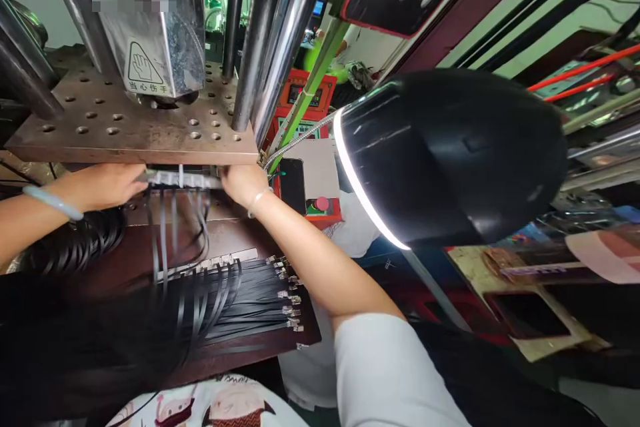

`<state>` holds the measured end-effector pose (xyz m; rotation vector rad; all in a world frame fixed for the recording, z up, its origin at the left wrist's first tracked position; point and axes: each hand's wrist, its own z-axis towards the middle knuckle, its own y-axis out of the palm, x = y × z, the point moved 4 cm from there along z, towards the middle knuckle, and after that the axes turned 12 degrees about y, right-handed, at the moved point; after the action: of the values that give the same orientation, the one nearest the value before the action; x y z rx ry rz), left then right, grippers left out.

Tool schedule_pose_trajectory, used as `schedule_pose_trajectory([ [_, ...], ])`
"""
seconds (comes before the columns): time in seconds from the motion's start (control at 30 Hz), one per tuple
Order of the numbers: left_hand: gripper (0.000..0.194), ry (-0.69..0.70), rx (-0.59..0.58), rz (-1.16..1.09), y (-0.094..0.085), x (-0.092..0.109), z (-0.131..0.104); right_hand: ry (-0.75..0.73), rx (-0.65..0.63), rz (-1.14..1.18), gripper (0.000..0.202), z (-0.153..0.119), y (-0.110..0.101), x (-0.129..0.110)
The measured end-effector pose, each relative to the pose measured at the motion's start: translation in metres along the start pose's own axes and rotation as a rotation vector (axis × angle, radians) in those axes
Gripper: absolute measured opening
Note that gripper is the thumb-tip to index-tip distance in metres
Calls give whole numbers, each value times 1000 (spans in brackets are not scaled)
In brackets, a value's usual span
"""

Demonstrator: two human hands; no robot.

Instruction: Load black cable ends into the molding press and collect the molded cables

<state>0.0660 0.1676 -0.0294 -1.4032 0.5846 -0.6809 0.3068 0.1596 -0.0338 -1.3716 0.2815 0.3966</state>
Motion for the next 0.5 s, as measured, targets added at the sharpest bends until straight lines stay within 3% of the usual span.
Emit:
schedule_pose_trajectory([
  [0.13, 41, 121, -336, 166, 10, 45, -2, 99, -362, 390, 19, -35, 23, -4],
  [0.2, 47, 62, -349, 184, 2, 58, -2, 153, -396, 467, 18, -45, 33, -9],
  [0.27, 45, -87, -170, 90, -16, 62, -13, 134, -250, 447, 17, -51, 30, -10],
  [0.33, 47, -229, 174, -134, -40, 63, -37, 28, -58, 447, 14, -58, 14, -12],
  [0.4, 52, -280, 485, -403, -57, 69, -66, -80, 91, 473, 16, -68, -10, -18],
  [0.43, 52, -273, 568, -516, -61, 77, -77, -127, 145, 483, 18, -73, -23, -24],
  [0.5, 52, -179, 583, -692, -61, 103, -84, -264, 255, 524, 20, -85, -53, -46],
])
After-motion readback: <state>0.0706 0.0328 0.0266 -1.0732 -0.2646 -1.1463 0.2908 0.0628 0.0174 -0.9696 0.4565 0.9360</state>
